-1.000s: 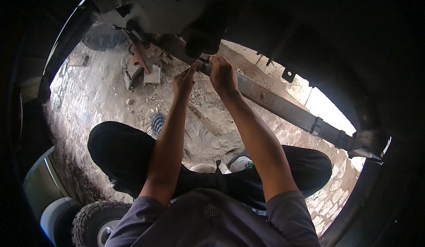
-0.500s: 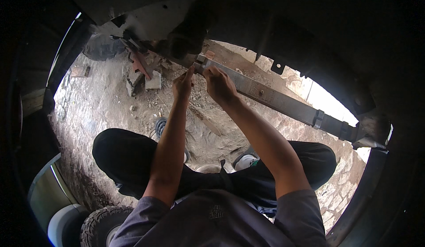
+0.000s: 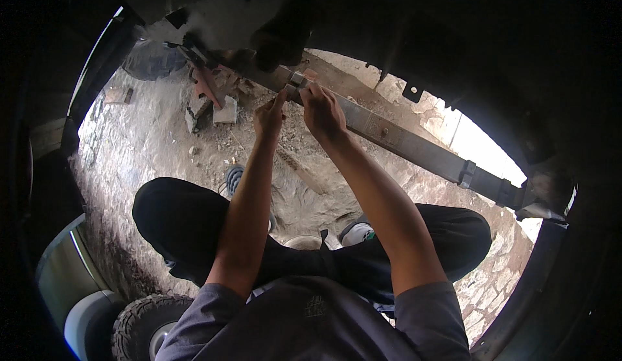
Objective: The person sits beneath a vehicle and uses a hammer to strike a metal bracket on the undercarriage. They then use their hands to adjust and secure the bracket in place.
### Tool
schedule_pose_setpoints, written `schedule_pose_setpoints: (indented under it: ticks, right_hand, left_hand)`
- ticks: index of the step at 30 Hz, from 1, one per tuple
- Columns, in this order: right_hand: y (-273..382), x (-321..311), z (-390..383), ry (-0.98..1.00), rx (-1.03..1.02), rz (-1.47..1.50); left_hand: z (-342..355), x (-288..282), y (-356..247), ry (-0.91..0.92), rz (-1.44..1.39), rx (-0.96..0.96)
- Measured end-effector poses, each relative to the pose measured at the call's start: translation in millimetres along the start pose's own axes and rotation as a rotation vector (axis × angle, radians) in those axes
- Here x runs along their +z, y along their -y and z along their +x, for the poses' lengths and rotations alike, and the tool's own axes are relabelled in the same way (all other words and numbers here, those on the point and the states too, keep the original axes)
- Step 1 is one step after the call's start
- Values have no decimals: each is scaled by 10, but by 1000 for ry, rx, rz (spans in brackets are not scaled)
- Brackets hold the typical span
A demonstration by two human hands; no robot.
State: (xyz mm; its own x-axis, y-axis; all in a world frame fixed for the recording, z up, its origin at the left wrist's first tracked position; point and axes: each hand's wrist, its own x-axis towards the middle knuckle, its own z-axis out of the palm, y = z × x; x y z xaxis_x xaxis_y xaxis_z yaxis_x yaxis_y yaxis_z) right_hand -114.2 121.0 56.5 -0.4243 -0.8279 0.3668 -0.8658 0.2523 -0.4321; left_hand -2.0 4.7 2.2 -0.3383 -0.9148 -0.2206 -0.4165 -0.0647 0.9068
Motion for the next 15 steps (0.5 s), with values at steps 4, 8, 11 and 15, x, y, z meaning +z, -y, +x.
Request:
schedule_pose_setpoints:
  ticks: [4, 8, 11, 15]
  right_hand:
    - [-4, -9, -166, 14, -65, 73]
    - [-75, 23, 25, -13, -70, 77]
    - [-62, 58, -55, -29, -62, 79]
    - [-98, -41, -47, 51, -119, 21]
  left_hand:
    - [8, -43, -16, 8, 55, -39]
    - [49, -4, 22, 2, 43, -40]
    - [14, -16, -5, 35, 83, -14]
    - [81, -54, 28, 8, 66, 3]
